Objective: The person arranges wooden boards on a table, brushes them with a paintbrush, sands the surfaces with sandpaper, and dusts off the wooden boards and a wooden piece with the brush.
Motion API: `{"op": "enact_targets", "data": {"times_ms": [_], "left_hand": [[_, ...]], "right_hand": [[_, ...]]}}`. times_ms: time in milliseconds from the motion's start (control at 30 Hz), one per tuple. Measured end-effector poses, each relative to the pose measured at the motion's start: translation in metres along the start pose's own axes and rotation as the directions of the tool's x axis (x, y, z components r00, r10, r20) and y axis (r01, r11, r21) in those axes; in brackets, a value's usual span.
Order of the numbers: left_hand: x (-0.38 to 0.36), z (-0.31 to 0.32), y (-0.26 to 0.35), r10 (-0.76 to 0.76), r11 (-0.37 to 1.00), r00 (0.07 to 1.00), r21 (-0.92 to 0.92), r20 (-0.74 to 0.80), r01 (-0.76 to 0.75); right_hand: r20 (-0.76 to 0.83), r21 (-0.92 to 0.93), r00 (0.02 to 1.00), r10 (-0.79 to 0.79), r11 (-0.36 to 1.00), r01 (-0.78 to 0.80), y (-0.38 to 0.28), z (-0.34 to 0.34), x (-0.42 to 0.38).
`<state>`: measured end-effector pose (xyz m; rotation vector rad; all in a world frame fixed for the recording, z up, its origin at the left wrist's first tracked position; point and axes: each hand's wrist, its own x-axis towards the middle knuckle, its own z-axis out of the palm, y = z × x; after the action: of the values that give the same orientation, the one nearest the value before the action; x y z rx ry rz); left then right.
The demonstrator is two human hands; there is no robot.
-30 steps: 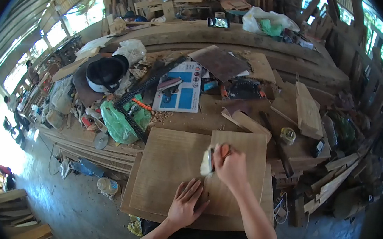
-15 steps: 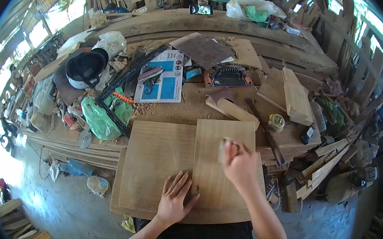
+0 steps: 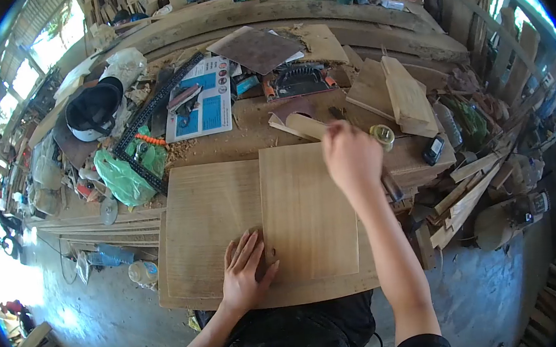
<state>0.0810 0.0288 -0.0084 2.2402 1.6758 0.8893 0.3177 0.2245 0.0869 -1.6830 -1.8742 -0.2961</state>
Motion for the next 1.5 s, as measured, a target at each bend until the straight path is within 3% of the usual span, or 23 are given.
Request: {"op": "enact_targets", "data": {"times_ms": [100,167,200,267,367,433,467,500,533,567,600,667,700,767,800,933,967,1000,1067,1167,1267,1367,1500], "left_hand": [[0.001,0.001,-0.001,0.007,1.0,1.0,0.008,-0.008,-0.007],[0.001,0.0,-0.001,-0.006,1.0,1.0,0.005,-0.016,0.006],[0.0,0.0,-0.001,0.001,1.0,1.0,0.017,-0.014,-0.001],[-0.001,-0.001,0.0,0.007,1.0,1.0,0.025,-0.03,-0.006],[0.001,-0.006,0.001,0.015,1.0,1.0,0.015,-0.002,-0.015],[0.0,-0.006,0.001,0.013,1.0,1.0,-0.006,-0.012,-0.013],[0.0,-0.007,0.0,0.018,1.0,1.0,-0.015,-0.007,-0.018],[-0.001,-0.006,-0.001,0.018,1.0,1.0,-0.009,0.009,-0.018],[-0.002,-0.004,-0.002,0.014,1.0,1.0,0.001,0.019,-0.014],[-0.004,-0.002,-0.004,0.008,1.0,1.0,0.01,0.029,-0.008],[-0.006,0.0,-0.005,0.014,1.0,1.0,0.0,-0.008,-0.014],[-0.009,0.006,-0.007,0.012,1.0,1.0,-0.009,-0.023,-0.012],[-0.009,0.008,-0.008,0.018,1.0,0.999,-0.015,-0.026,-0.018],[-0.007,0.007,-0.007,0.035,0.998,0.996,-0.049,-0.082,-0.039],[-0.008,0.006,-0.007,0.043,0.997,0.993,-0.059,-0.107,-0.049],[-0.009,0.007,-0.007,0.052,0.996,0.996,-0.062,-0.075,-0.057],[-0.009,0.006,-0.008,0.056,0.997,0.996,-0.057,-0.067,-0.06],[-0.01,0.004,-0.009,0.064,0.996,0.995,-0.053,-0.075,-0.068],[-0.011,0.003,-0.01,0.081,0.995,0.993,-0.055,-0.091,-0.086],[-0.009,-0.001,-0.007,0.045,0.995,0.999,-0.091,-0.012,-0.046],[-0.011,0.006,-0.009,0.046,0.99,0.994,-0.131,-0.098,-0.059],[-0.013,0.01,-0.012,0.074,0.991,0.99,-0.098,-0.119,-0.086],[-0.015,0.012,-0.014,0.096,0.992,0.989,-0.066,-0.114,-0.104]], "right_hand": [[0.186,0.116,0.977,-0.106,0.99,0.085,-0.048,0.027,0.0],[0.086,0.407,0.98,-0.18,0.904,0.131,-0.082,0.046,-0.005],[0.112,0.477,0.974,-0.198,0.87,0.122,-0.091,0.056,-0.008],[0.171,0.597,0.959,-0.226,0.798,0.081,-0.105,0.073,-0.016],[0.085,0.674,0.985,-0.149,0.737,0.053,-0.088,0.078,-0.029],[0.178,0.546,0.984,-0.022,0.834,-0.08,-0.06,0.059,-0.03],[0.173,0.586,0.985,0.011,0.803,-0.112,-0.041,0.057,-0.033],[-0.059,0.553,0.994,-0.095,0.826,0.111,-0.021,0.057,-0.034],[0.108,0.542,0.993,0.049,0.834,-0.1,0.009,0.065,-0.042],[0.067,0.634,0.988,0.14,0.759,-0.15,0.016,0.049,-0.045],[0.051,0.554,0.996,0.073,0.828,-0.089,0.068,0.062,-0.05],[-0.113,0.556,0.981,0.16,0.828,-0.071,0.091,0.043,-0.059],[-0.113,0.561,0.97,0.214,0.82,-0.115,0.1,0.031,-0.065],[-0.155,0.471,0.98,0.125,0.881,-0.038,0.132,0.024,-0.077],[-0.186,0.369,0.979,0.086,0.93,-0.011,0.132,0.019,-0.083],[-0.156,0.564,0.984,0.091,0.826,0.013,0.079,0.023,-0.112],[-0.104,0.643,0.993,0.063,0.766,0.019,0.05,0.019,-0.119],[-0.118,0.596,0.991,-0.062,0.794,0.121,0.038,0.02,-0.125],[0.3,0.785,0.954,-0.001,0.569,-0.246,-0.034,-0.017,-0.131],[0.343,0.871,0.939,0.003,0.373,-0.319,-0.051,0.012,-0.162],[0.312,0.851,0.949,-0.043,0.456,-0.259,-0.037,-0.001,-0.165],[0.317,0.839,0.946,0.062,0.447,-0.31,0.009,-0.01,-0.172],[0.183,0.735,0.961,0.209,0.62,-0.275,0.091,-0.022,-0.171]]}}
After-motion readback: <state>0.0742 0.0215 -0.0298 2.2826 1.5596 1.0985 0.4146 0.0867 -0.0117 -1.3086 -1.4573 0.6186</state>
